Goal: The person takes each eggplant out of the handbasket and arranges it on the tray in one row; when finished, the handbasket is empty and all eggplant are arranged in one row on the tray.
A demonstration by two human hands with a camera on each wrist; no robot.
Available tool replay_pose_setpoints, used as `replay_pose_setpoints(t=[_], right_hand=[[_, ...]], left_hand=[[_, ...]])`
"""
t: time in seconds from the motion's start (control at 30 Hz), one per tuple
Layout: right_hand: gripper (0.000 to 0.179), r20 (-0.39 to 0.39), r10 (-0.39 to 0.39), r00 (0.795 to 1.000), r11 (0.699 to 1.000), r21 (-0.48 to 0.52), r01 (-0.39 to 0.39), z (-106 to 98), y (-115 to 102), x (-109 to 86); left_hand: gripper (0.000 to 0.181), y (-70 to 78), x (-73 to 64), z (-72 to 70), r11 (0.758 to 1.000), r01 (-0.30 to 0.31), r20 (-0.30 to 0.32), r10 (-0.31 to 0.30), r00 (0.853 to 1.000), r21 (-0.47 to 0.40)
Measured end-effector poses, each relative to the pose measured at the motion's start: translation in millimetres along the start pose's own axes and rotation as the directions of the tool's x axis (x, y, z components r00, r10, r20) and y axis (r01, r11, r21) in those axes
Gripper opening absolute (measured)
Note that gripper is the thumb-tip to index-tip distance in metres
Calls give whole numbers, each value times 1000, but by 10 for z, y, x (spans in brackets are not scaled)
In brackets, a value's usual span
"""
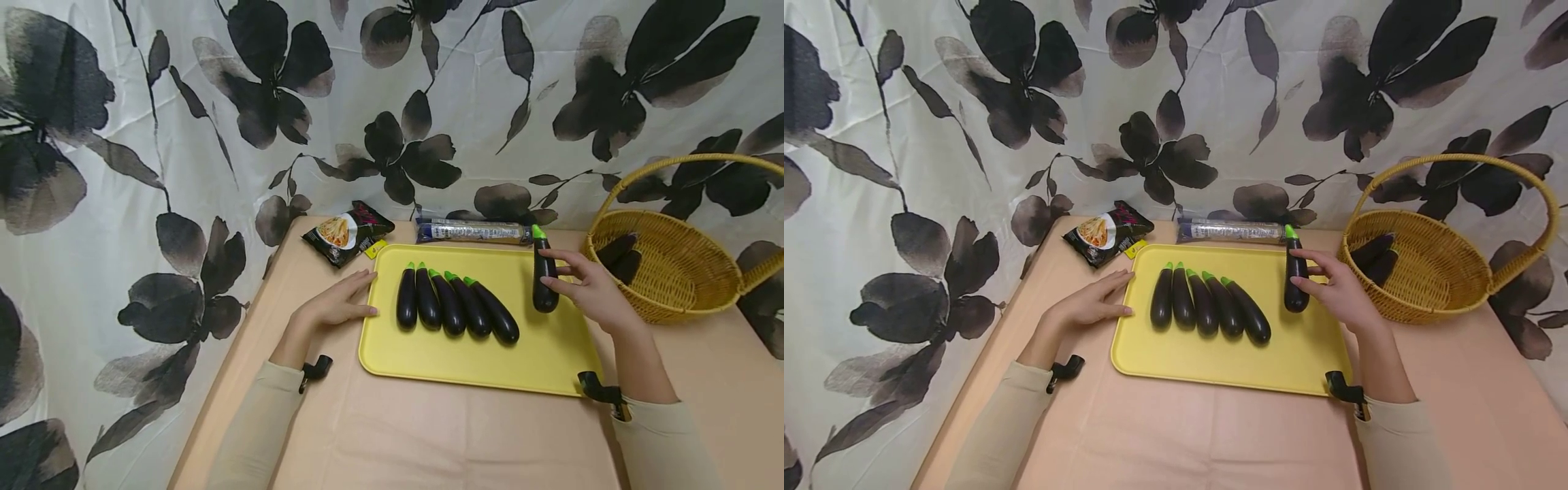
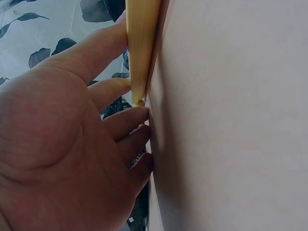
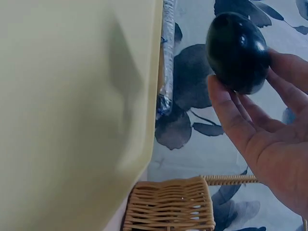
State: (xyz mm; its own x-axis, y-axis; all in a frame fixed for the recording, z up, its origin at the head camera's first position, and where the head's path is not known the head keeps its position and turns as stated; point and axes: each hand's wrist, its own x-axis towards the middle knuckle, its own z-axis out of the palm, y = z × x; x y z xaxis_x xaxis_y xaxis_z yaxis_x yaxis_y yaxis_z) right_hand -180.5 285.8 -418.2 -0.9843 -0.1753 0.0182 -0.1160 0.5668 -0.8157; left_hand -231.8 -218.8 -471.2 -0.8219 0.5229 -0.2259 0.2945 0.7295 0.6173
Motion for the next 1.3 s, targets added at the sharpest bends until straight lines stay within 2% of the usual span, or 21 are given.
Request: replay_pose_setpoints(t=[0.13,0.3,0.4,0.77,1.0,1.3], right_hand=[[54,77,-30,997,999,-14,31,61,17,21],[53,182,-22,983,998,-55,33,125,10,30],[52,221,-23,975,997,-62,38,153,19,28],[50,280,-42,959,989,-123,79,244,74,29],[49,317,-72,946,987,-111,112,278,88,51],[49,351,-68,934,990,-95,108,301,70,58]], left_hand=[[91,9,-7,2,1000,-3,-3,3,1000,-2],[90,-1,-4,8,1000,-6,-2,6,1000,-3],[90,-9,-3,16,1000,-1,-1,1,1000,-4],[90,-22,-17,40,1000,7,0,-7,1000,-9],[90,-2,-17,17,1000,5,-1,-5,1000,-5],[90,-6,-5,5,1000,-7,5,7,1000,-3]])
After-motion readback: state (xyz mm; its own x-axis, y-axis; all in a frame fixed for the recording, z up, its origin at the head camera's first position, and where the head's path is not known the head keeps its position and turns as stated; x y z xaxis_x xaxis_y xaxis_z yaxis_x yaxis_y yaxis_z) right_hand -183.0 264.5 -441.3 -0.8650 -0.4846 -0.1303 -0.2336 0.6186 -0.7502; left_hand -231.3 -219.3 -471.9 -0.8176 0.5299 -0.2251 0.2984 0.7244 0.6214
